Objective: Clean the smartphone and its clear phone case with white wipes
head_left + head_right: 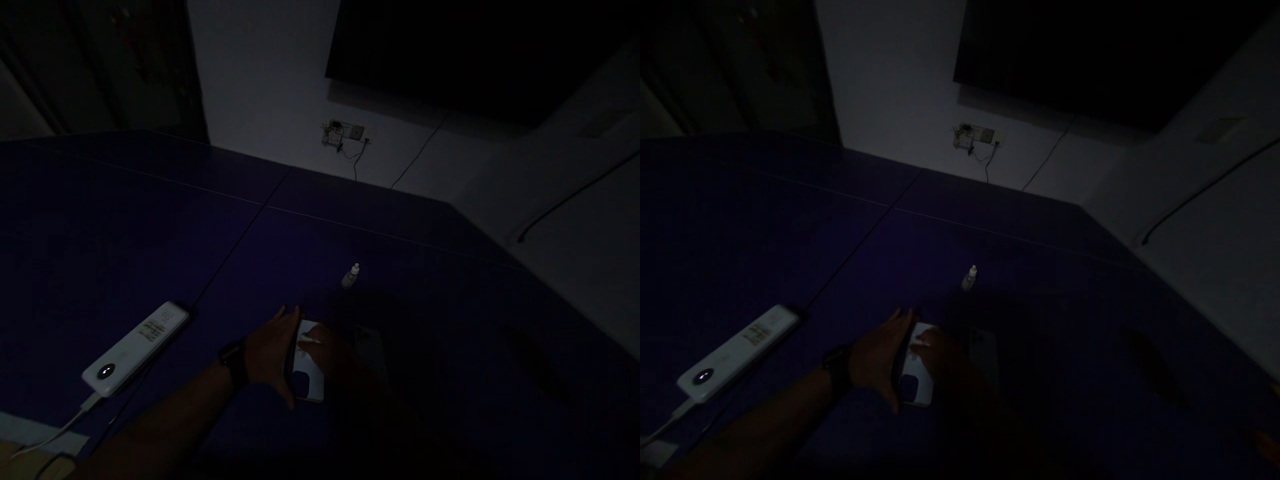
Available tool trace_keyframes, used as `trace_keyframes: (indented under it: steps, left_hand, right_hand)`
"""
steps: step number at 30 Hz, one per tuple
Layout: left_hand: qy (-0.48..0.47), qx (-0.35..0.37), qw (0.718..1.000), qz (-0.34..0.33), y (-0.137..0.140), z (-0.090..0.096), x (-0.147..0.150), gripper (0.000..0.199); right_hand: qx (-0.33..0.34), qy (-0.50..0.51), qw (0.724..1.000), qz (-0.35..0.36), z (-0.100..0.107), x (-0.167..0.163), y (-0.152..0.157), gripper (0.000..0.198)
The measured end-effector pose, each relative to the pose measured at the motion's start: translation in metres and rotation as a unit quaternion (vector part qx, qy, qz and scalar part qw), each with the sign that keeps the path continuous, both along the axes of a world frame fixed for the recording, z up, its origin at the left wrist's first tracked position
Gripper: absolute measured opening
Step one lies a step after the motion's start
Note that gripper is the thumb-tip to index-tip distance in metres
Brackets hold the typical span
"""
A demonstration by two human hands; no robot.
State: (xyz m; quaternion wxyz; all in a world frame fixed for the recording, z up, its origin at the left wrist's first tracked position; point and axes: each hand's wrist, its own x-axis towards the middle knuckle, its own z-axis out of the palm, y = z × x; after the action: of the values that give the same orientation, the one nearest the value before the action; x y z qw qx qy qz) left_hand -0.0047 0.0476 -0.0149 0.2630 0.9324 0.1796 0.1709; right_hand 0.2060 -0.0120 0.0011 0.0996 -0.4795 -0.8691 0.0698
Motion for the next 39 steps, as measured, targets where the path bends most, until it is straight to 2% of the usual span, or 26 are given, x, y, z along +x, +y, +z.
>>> trace_keyframes:
  steps: [3,5,7,12,18,24,28,30,36,39]
  left_hand:
    - [0.001,-0.001,1.000,0.001,0.000,0.000,0.000,0.164]
    - [0.003,-0.003,1.000,0.003,0.000,-0.001,0.000,0.164]
    - [0.007,-0.003,1.000,0.002,0.001,-0.002,0.000,0.164]
    - [0.001,0.001,1.000,-0.009,0.002,-0.001,0.000,0.163]
    - [-0.006,0.004,1.000,-0.005,0.001,0.001,0.000,0.165]
    - [0.001,0.003,1.000,-0.004,0.001,0.000,0.000,0.165]
    - [-0.006,0.008,1.000,-0.004,0.000,0.002,-0.001,0.159]
    - [-0.014,0.010,1.000,-0.003,0.000,0.003,-0.001,0.159]
    - [0.012,0.014,1.000,-0.007,0.002,0.000,-0.002,0.158]
    - [0.013,0.009,1.000,-0.011,0.003,-0.002,-0.002,0.157]
  right_hand:
    - [0.020,-0.023,0.998,-0.047,0.003,0.002,0.013,0.026]
    - [0.026,-0.028,0.998,-0.049,0.004,0.002,0.017,0.027]
    - [0.026,-0.032,0.999,-0.034,0.004,0.002,0.013,0.025]
    - [0.017,-0.025,0.998,0.058,0.006,0.004,-0.002,0.021]
    - [0.024,-0.045,0.998,-0.035,0.009,-0.001,0.014,0.022]
    - [0.013,-0.022,0.998,0.054,-0.004,-0.004,-0.015,0.016]
    - [0.031,-0.024,0.999,-0.036,0.003,0.000,0.004,0.021]
    - [0.033,-0.026,0.998,-0.051,0.005,0.001,0.013,0.021]
    - [0.026,-0.020,0.999,0.040,0.001,-0.002,-0.015,0.017]
    - [0.024,-0.032,0.999,0.028,0.006,0.002,-0.010,0.021]
